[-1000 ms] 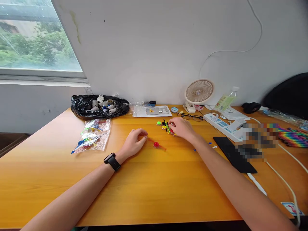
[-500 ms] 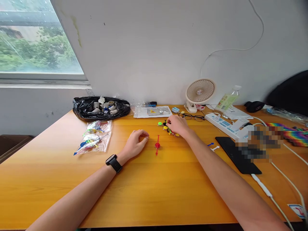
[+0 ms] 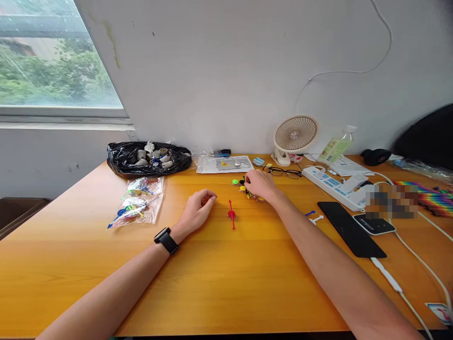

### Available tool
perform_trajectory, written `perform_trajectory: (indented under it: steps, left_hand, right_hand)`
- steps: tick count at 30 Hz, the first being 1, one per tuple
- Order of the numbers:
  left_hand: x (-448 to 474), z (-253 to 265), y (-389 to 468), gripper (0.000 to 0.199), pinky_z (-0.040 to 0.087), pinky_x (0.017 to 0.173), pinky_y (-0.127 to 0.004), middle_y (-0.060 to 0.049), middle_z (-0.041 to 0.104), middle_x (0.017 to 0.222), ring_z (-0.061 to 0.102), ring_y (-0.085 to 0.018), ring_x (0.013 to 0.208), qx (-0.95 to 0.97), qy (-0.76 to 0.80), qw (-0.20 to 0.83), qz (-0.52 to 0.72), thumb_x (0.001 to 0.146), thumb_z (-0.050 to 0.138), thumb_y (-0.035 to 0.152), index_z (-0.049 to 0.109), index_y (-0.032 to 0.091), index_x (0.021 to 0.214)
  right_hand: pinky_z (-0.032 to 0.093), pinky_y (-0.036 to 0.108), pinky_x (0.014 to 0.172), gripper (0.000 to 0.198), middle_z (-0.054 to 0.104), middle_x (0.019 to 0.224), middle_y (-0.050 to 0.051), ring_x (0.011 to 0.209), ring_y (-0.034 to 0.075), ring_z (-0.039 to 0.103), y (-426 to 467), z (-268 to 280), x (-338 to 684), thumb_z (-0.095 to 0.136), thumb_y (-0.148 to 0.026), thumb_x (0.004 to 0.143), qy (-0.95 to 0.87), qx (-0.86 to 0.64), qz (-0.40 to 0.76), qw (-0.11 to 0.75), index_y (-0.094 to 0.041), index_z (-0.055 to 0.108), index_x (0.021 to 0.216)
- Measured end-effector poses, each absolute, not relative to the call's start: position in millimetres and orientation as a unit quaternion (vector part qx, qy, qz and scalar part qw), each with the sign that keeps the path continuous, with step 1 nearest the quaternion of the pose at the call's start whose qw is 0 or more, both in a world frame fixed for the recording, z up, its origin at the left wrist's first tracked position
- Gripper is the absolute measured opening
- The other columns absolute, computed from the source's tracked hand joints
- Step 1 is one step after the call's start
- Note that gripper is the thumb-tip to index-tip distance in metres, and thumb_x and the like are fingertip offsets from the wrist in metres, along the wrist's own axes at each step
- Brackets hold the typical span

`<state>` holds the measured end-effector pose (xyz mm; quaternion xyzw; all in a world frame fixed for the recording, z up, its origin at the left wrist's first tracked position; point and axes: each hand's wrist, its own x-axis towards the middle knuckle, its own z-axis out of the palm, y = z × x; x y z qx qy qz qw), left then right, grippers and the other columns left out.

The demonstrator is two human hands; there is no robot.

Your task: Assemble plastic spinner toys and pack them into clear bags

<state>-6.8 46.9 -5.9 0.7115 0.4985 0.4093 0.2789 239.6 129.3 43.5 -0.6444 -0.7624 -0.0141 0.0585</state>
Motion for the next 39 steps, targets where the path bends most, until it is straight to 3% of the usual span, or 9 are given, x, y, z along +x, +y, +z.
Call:
perform_trajectory:
  steps: [5, 9, 13, 16, 20, 24, 31, 39]
  left_hand:
    - [-6, -4, 45, 0.024, 0.052, 0.075, -0.032, -0.005, 0.075, 0.095, 0.068, -0.022, 0.085, 0.71, 0.499, 0.281, 0.41, 0.099, 0.055, 0.038, 0.07, 0.02, 0.096]
    - [-7, -4, 45, 0.023, 0.052, 0.078, -0.033, -0.005, 0.075, 0.096, 0.068, -0.022, 0.088, 0.714, 0.494, 0.28, 0.409, 0.099, 0.054, 0.037, 0.069, 0.02, 0.096]
    - [-7, -6, 46, 0.023, 0.052, 0.078, -0.033, -0.005, 0.075, 0.096, 0.068, -0.022, 0.087, 0.716, 0.493, 0.278, 0.407, 0.099, 0.055, 0.037, 0.07, 0.02, 0.097]
    - [-7, -7, 47, 0.023, 0.052, 0.078, -0.032, -0.005, 0.075, 0.096, 0.068, -0.022, 0.087, 0.717, 0.49, 0.285, 0.406, 0.1, 0.055, 0.036, 0.07, 0.02, 0.097]
    - [-6, -6, 45, 0.022, 0.051, 0.077, -0.031, -0.005, 0.075, 0.096, 0.068, -0.021, 0.086, 0.72, 0.478, 0.295, 0.408, 0.099, 0.055, 0.036, 0.069, 0.019, 0.097]
    - [-5, -5, 44, 0.023, 0.051, 0.077, -0.031, -0.006, 0.075, 0.096, 0.068, -0.021, 0.085, 0.718, 0.48, 0.294, 0.41, 0.099, 0.056, 0.037, 0.069, 0.018, 0.097]
    - [-6, -5, 44, 0.022, 0.05, 0.076, -0.031, -0.005, 0.075, 0.095, 0.068, -0.021, 0.087, 0.727, 0.483, 0.284, 0.396, 0.099, 0.056, 0.035, 0.07, 0.019, 0.095]
    - [-6, -7, 44, 0.02, 0.05, 0.075, -0.031, -0.005, 0.075, 0.095, 0.068, -0.021, 0.088, 0.738, 0.479, 0.27, 0.392, 0.099, 0.057, 0.033, 0.071, 0.019, 0.096]
  right_hand:
    - [0.045, 0.03, 0.074, 0.013, 0.078, 0.102, 0.01, 0.093, 0.025, 0.07, 127, 56, 246, 0.064, -0.025, 0.091, -0.758, -0.646, -0.007, 0.088, -0.02, 0.076, 0.093]
    - [0.043, 0.029, 0.072, 0.009, 0.076, 0.093, 0.008, 0.083, 0.02, 0.066, 125, 64, 256, 0.062, -0.022, 0.09, -0.769, -0.612, 0.039, 0.179, -0.018, 0.071, 0.091]
    - [0.041, 0.026, 0.063, 0.007, 0.067, 0.074, 0.002, 0.068, 0.016, 0.06, 112, 61, 257, 0.062, -0.02, 0.086, -0.769, -0.549, 0.154, 0.289, -0.019, 0.059, 0.079]
    - [0.043, 0.025, 0.063, 0.005, 0.064, 0.077, -0.001, 0.069, 0.015, 0.059, 90, 51, 246, 0.062, -0.02, 0.084, -0.783, -0.47, 0.26, 0.314, -0.019, 0.057, 0.085]
    - [0.046, 0.027, 0.081, 0.026, 0.064, 0.097, 0.003, 0.086, 0.015, 0.06, 49, 39, 225, 0.044, -0.009, 0.095, -0.87, -0.358, 0.23, 0.249, -0.021, 0.065, 0.106]
    - [0.046, 0.032, 0.089, 0.02, 0.058, 0.105, 0.008, 0.095, 0.019, 0.058, 21, 35, 222, 0.048, -0.018, 0.104, -0.914, -0.352, 0.131, 0.154, -0.019, 0.067, 0.099]
    - [0.046, 0.035, 0.089, 0.022, 0.065, 0.106, 0.01, 0.099, 0.023, 0.062, 10, 35, 267, 0.049, -0.02, 0.106, -0.89, -0.439, 0.055, 0.106, -0.018, 0.068, 0.097]
    - [0.042, 0.032, 0.074, 0.025, 0.066, 0.095, 0.008, 0.089, 0.024, 0.065, 4, 40, 334, 0.053, -0.028, 0.104, -0.802, -0.596, -0.032, 0.035, -0.019, 0.072, 0.091]
